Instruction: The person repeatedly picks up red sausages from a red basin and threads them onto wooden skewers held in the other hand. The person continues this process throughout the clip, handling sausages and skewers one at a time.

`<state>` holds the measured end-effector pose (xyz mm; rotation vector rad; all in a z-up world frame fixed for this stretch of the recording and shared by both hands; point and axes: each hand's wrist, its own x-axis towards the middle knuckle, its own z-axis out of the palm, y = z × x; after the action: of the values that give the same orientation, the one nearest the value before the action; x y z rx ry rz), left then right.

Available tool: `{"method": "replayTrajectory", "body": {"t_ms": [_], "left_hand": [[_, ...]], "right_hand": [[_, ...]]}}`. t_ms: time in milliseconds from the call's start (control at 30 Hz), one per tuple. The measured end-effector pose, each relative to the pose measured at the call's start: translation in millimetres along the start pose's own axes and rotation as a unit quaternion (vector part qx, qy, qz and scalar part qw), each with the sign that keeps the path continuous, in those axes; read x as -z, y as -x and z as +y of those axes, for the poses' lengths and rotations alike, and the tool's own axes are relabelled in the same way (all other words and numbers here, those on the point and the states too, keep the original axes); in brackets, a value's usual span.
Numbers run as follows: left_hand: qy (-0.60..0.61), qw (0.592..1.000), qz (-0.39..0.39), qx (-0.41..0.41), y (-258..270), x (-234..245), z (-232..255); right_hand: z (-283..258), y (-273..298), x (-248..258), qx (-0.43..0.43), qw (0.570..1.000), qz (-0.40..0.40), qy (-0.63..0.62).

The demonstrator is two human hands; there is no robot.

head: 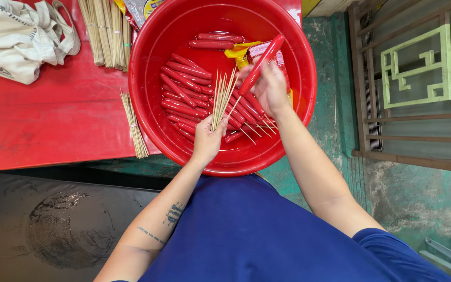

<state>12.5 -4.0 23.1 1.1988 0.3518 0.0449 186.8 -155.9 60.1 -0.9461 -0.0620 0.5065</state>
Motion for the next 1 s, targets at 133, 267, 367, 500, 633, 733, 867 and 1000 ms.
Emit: {"method": "replayTrajectory", "body": {"t_ms": [133, 267, 367, 500, 633, 733, 867, 1000], "left_hand": [[0.001, 1.0, -0.02, 0.017, 1, 2, 0], [-0.01, 0.999, -0.028, 0.018, 0, 2, 0], [-0.019, 0.999, -0.026, 0.023, 0, 4, 0], [-0.027, 0.999, -0.028, 0.029, -3, 8, -2], [0.008, 0.999, -0.037, 0.009, -7, 12, -6], [-0.026, 0.999, -0.033, 0.032, -9, 18, -3], [-0.059, 0.994, -0.06, 0.069, -10, 33, 6], [-0.047, 0.994, -0.07, 0.065, -10, 35, 15]], "right_hand": [[-15, -21, 2, 0.067, 0.996, 0.045, -0.028], [-4, -23, 4, 0.082, 0.99, 0.05, -0.099], [4, -23, 5, 0.096, 0.986, 0.074, -0.111], [17, -21, 5, 0.096, 0.985, 0.089, -0.114], [37, -12, -1, 0.087, 0.984, 0.111, -0.111], [49, -6, -9, 0.09, 0.987, 0.108, -0.084], [51, -3, -11, 0.065, 0.992, 0.103, -0.035], [41, -4, -8, 0.068, 0.987, 0.114, -0.095]]}}
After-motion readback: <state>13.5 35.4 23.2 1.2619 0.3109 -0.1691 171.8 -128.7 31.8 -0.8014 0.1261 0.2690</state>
